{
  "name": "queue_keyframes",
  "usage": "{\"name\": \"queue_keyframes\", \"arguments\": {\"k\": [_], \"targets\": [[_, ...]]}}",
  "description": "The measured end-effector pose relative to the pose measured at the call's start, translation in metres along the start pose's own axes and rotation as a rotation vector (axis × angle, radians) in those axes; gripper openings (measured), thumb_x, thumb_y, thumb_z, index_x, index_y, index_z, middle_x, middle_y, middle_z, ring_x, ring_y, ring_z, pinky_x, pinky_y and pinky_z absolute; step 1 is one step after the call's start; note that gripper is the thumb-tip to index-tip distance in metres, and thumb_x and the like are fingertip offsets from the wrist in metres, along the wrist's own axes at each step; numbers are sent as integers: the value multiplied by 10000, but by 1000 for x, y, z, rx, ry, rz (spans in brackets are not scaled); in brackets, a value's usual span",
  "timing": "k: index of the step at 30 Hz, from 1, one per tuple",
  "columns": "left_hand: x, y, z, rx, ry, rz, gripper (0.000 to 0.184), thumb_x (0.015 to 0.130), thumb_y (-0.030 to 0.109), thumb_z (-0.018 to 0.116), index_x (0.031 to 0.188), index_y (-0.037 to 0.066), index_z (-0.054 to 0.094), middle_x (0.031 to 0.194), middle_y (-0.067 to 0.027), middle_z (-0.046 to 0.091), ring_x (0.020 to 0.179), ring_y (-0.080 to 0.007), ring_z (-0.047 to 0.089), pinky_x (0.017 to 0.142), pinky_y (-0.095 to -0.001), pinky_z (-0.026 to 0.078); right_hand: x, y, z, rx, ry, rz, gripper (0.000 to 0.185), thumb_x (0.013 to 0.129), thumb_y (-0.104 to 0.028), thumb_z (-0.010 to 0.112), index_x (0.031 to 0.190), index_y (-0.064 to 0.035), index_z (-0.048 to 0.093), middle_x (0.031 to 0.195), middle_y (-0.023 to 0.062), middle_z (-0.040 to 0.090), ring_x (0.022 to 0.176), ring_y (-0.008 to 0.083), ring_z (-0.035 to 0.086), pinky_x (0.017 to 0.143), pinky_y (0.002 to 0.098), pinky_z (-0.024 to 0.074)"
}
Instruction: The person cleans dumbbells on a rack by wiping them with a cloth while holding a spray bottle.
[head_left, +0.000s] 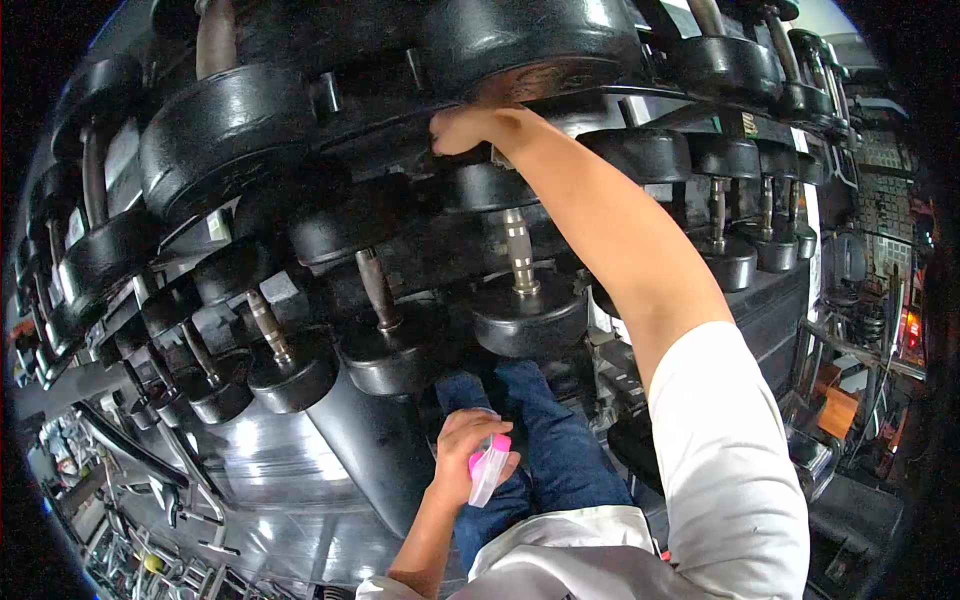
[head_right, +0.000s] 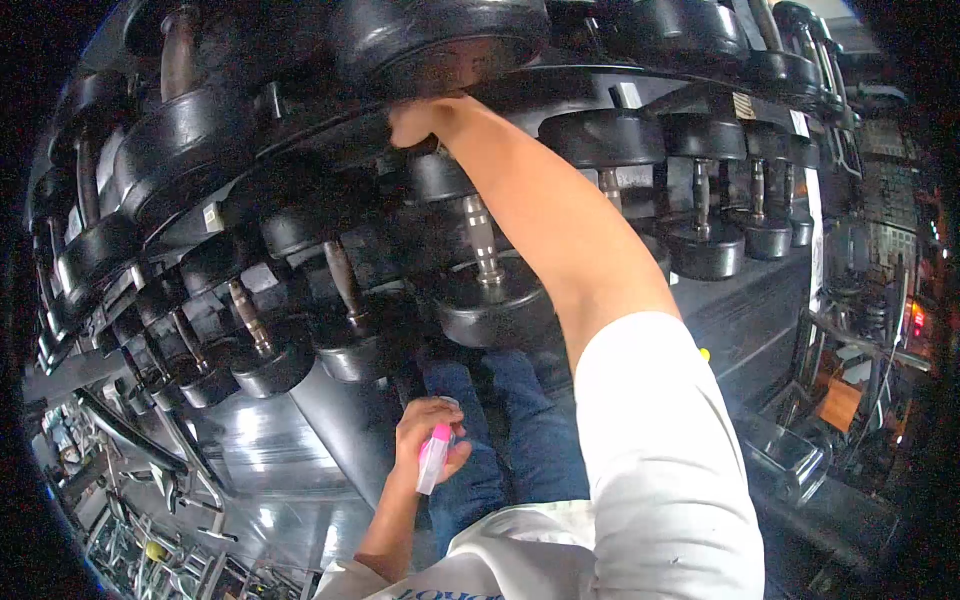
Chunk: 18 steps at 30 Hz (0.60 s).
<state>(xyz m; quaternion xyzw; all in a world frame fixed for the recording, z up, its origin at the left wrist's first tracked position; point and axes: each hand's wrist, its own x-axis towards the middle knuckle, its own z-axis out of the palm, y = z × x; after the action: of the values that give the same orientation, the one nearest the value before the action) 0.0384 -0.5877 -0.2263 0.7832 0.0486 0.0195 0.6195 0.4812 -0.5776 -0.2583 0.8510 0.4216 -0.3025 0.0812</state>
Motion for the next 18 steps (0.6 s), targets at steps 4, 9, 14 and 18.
{"name": "queue_keyframes", "arguments": {"k": [4,9,14,18], "targets": [[1,2,3,-3,11,22,412,638,192,859,1011,88,716,1003,-90,726,975,-292,680,896,-429,511,-39,-18,-8,461,-14,-264,320,937,-249,530,1170,-88,680,1124,145,712,1037,321,673,865,440,514],[3,2,0,-9,-26,37,422,648,189,858,1034,102,712,1007,-83,729,971,-289,681,882,-428,514,-119,-61,46,-138,519,-345,264,797,-180,633,1054,-131,674,1137,55,690,1160,228,615,1062,445,435],[6,3,-7,36,-29,68,418,644,195,860,1026,103,716,1013,-82,726,970,-289,681,871,-428,517,-156,-42,82,111,666,-595,308,757,-167,710,1059,-125,664,1172,27,657,1115,199,608,983,389,448],[5,2,-3,59,-25,49,393,693,147,813,1055,95,670,858,-30,712,998,-249,659,863,-387,511,-180,-27,88,220,767,-551,394,714,-148,758,1096,-138,662,1153,32,649,1073,241,600,959,383,447]]}}
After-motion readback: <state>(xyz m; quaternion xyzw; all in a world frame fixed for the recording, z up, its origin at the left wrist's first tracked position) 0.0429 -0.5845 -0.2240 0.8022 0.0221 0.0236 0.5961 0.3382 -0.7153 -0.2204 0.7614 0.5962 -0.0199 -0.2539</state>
